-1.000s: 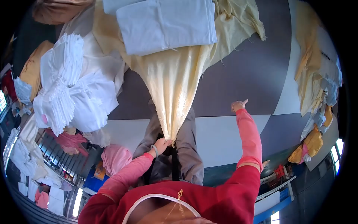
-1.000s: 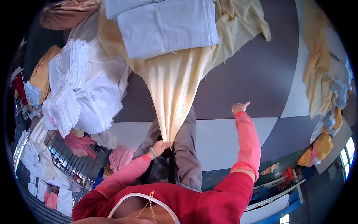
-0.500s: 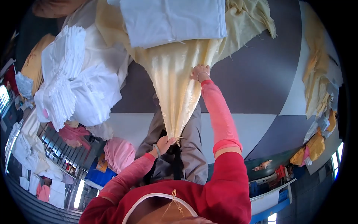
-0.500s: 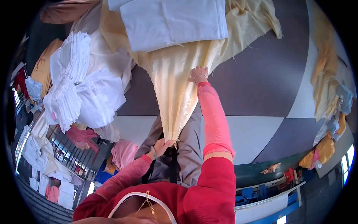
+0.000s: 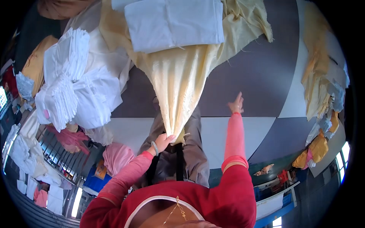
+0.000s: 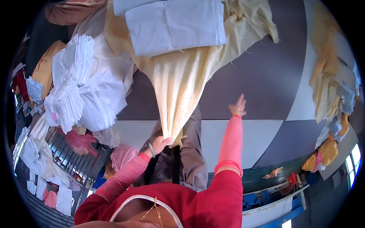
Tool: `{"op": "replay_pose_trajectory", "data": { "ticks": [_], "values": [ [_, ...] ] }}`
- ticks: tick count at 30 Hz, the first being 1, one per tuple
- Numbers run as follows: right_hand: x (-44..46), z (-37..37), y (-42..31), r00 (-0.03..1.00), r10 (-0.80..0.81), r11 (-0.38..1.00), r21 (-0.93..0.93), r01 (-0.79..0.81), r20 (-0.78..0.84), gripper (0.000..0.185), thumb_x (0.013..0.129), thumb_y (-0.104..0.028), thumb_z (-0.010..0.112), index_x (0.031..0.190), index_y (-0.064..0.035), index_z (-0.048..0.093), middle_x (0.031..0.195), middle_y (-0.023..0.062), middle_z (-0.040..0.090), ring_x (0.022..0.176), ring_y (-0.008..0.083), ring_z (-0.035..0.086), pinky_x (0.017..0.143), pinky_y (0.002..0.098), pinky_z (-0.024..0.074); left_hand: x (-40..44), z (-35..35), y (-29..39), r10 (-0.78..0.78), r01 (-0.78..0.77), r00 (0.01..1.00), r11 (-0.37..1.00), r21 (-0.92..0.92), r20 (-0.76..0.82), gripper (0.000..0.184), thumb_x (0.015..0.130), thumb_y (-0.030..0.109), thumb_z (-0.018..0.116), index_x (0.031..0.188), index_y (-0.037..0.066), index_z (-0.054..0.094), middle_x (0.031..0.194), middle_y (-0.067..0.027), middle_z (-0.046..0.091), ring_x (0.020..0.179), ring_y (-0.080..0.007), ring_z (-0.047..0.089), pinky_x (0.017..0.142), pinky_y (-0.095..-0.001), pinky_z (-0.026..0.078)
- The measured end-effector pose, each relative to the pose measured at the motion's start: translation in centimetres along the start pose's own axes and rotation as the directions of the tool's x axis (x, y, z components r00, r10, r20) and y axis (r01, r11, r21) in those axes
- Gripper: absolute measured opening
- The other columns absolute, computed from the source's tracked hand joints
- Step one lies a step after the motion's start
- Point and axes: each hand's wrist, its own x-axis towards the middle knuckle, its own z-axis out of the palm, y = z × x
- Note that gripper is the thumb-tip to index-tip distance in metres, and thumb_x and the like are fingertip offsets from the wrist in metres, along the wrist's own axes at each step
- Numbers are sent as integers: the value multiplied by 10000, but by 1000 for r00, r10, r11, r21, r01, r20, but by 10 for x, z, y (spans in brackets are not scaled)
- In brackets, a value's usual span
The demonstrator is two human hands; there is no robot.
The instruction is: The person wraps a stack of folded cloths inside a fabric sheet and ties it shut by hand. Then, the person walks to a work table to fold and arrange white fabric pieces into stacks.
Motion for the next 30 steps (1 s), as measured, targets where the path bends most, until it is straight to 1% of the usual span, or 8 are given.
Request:
{"op": "replay_pose_trajectory", "data": {
  "ticks": [2, 6, 10, 12, 15, 21, 25, 30],
  "values": [
    [-1, 25, 65, 974, 215, 963, -177, -202, 64, 982, 621, -233, 695, 1335, -222, 21, 1336, 98, 290, 1188, 239, 345, 918, 611, 145, -1, -4, 8, -24, 25, 1000, 998, -62, 17, 398, 855, 306, 446, 965, -64, 543, 804, -115, 607, 731, -153, 557, 699, -281, 424],
    [5, -1, 128, 652, 363, 831, 86, -550, 665, 876, 666, -222, 681, 1342, -200, 125, 1303, 111, 336, 1166, 254, 371, 936, 575, 207, -3, -6, 18, -66, 70, 998, 960, -272, 25, 390, 860, 291, 451, 974, -69, 547, 818, -57, 592, 717, -100, 530, 667, -244, 421],
    [-18, 50, 159, 922, -238, 444, 878, -176, 305, 647, 757, -199, 578, 1314, -170, 251, 1198, 126, 456, 1088, 232, 452, 884, 441, 350, -6, -9, 53, -123, 102, 992, 899, -425, -20, 348, 852, 280, 475, 950, -42, 561, 827, -57, 597, 733, -105, 550, 679, -243, 432],
    [-59, -48, 84, 823, 28, 188, 805, -563, 568, 515, 815, -195, 506, 1282, -137, 295, 1126, 103, 514, 1044, 220, 484, 862, 381, 376, -4, -14, 68, -121, 85, 992, 847, -524, -33, 311, 849, 252, 486, 951, -33, 555, 864, -74, 600, 765, -125, 568, 704, -255, 441],
    [-58, -58, 68, 794, -249, -72, 807, -586, 554, 475, 825, -255, 501, 1247, -119, 332, 1118, 93, 516, 1045, 221, 480, 851, 386, 380, -7, -21, 116, -64, 43, 998, 685, -727, -1, 294, 856, 224, 472, 981, -35, 534, 901, -90, 594, 790, -140, 572, 726, -265, 440],
    [-124, -81, -68, 429, -330, 218, 510, -832, 841, 629, 806, -516, 440, 1244, -74, 342, 1200, 102, 454, 1100, 251, 429, 932, 416, 299, -18, -31, 179, 54, -69, 997, 486, -871, -49, 298, 854, 181, 460, 1021, -63, 498, 982, -128, 573, 884, -168, 563, 775, -292, 439],
    [-198, -130, -154, 28, -884, 53, 159, -986, 467, 590, 814, -476, 460, 1213, -49, 377, 1177, 92, 473, 1094, 238, 437, 952, 397, 306, -64, -39, 188, 69, -171, 984, 592, -787, -162, 287, 839, 146, 462, 1008, -81, 506, 995, -137, 565, 871, -172, 567, 765, -283, 442],
    [-226, -235, -202, 423, -781, 56, 725, -686, 460, 496, 754, -81, 590, 1183, -25, 347, 1109, 90, 479, 1003, 185, 488, 842, 300, 407, -87, -82, 229, 108, -186, 982, 606, -773, -152, 282, 835, 162, 474, 993, -68, 520, 948, -111, 581, 866, -156, 565, 749, -267, 440]
  ]
}}
